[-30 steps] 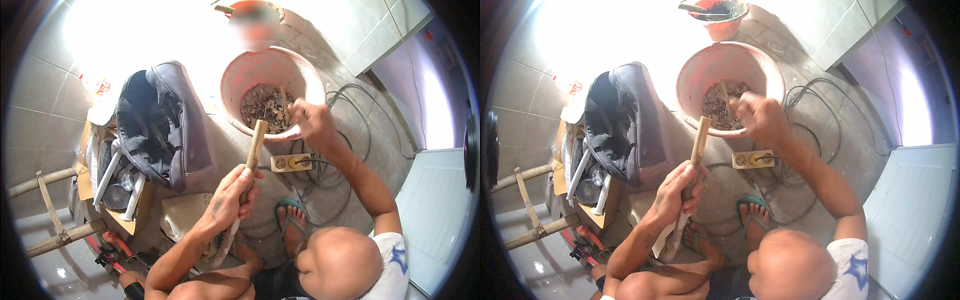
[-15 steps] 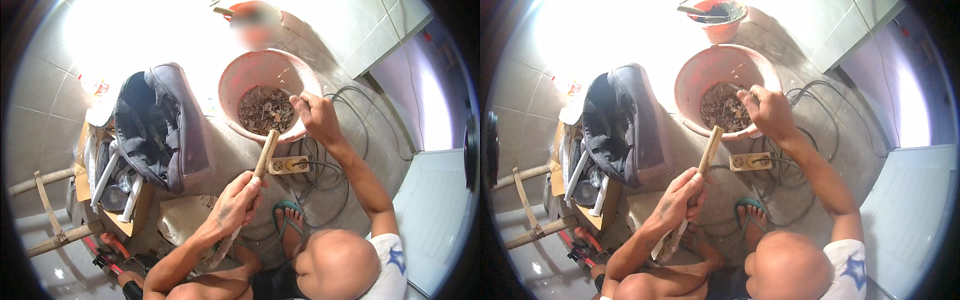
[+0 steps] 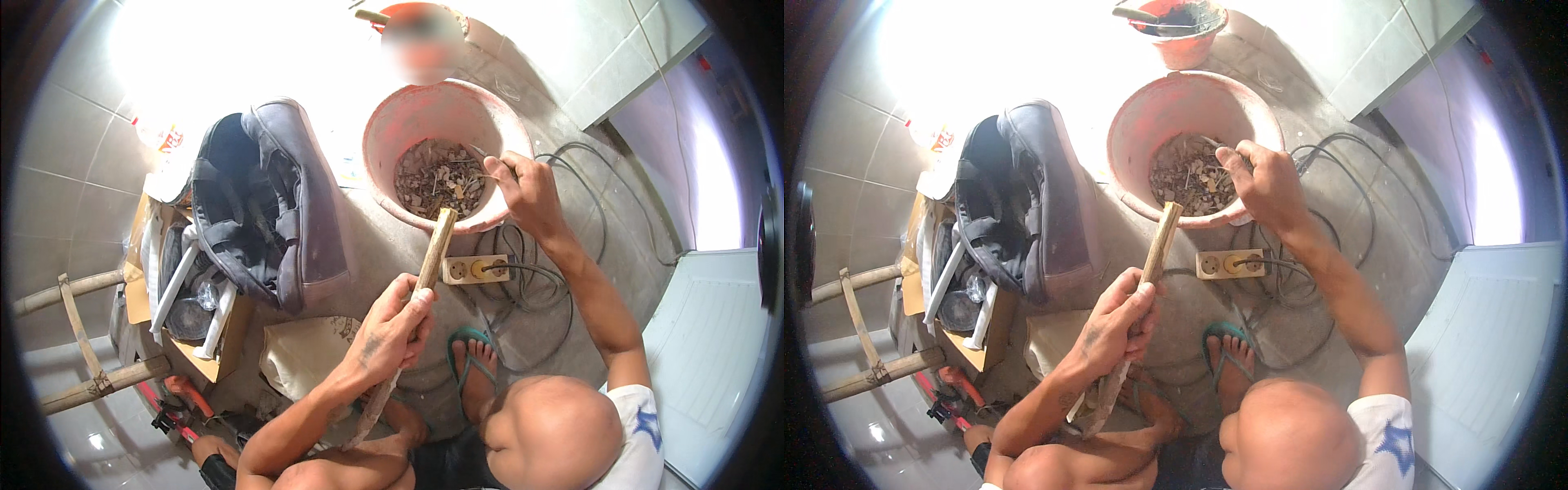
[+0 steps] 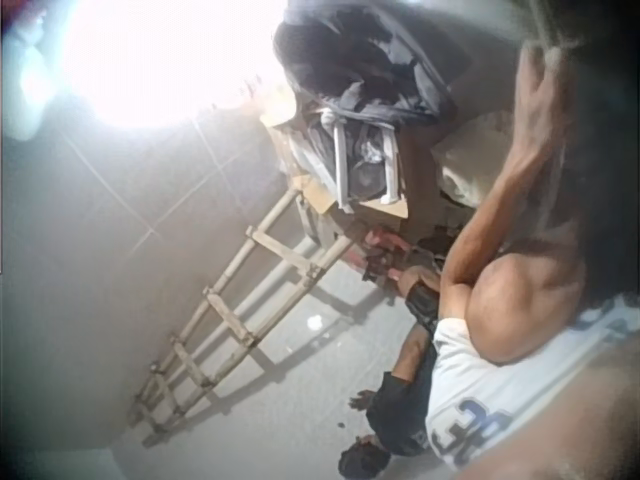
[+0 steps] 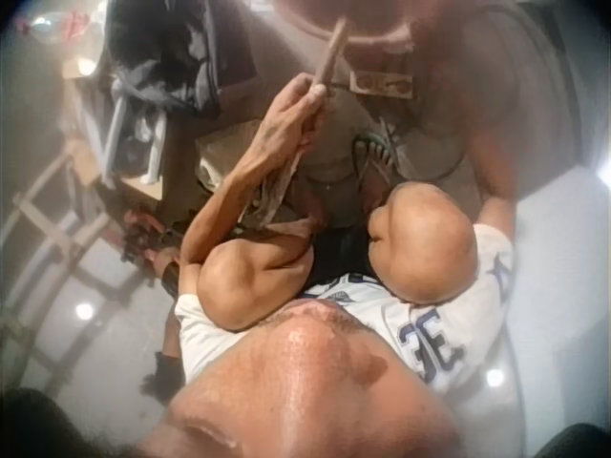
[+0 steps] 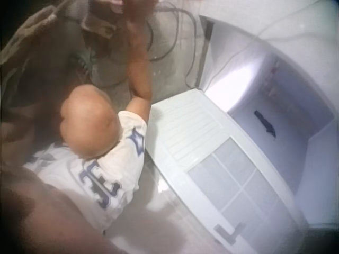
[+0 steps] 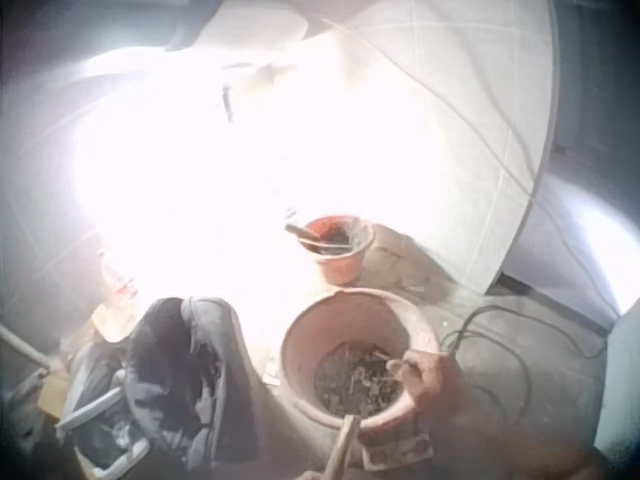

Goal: The person carves a wooden stick with a small knife while sitting on the floor of a room under construction.

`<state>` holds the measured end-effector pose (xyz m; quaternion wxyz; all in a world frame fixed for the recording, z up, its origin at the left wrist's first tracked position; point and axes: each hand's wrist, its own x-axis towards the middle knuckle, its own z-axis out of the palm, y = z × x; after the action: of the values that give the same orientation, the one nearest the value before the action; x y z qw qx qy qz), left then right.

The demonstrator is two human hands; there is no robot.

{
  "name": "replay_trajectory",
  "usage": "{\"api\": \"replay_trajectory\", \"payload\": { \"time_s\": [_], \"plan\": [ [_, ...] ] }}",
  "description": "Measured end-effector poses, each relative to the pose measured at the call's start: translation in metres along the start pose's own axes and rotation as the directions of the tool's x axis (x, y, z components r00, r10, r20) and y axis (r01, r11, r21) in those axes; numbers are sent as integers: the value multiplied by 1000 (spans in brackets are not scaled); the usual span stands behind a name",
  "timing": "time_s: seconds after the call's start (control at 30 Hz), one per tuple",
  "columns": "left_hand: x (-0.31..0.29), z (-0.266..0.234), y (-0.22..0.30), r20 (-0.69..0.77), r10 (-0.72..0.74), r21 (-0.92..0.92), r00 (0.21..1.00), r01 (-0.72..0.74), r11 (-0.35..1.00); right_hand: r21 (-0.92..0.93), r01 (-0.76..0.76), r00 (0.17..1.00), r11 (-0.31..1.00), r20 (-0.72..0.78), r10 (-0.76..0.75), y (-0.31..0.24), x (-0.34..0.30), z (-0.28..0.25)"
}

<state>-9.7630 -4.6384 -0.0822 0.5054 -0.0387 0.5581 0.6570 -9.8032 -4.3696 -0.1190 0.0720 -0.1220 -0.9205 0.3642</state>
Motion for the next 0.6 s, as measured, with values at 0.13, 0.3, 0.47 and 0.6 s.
{"api": "replay_trajectory", "payload": {
  "time_s": [0.13, 0.3, 0.47, 0.6],
  "plan": [
    [13, -11, -1, -76, 98, 24, 992, -97, 995, 195, 212, 950, 958, 187, -248, -36, -39, 11],
    [19, -5, 6, -65, 111, -10, 992, -112, 994, 199, 408, 882, 891, 165, -441, -45, -56, 27],
    [12, -4, 0, -39, 28, 20, 999, -27, 999, 2, 138, 990, 990, 14, -138, -8, -2, 18],
    [11, -9, -1, -82, 36, 20, 996, -35, 999, 131, 119, 991, 984, 47, -126, -11, -10, 13]
  ]
}}
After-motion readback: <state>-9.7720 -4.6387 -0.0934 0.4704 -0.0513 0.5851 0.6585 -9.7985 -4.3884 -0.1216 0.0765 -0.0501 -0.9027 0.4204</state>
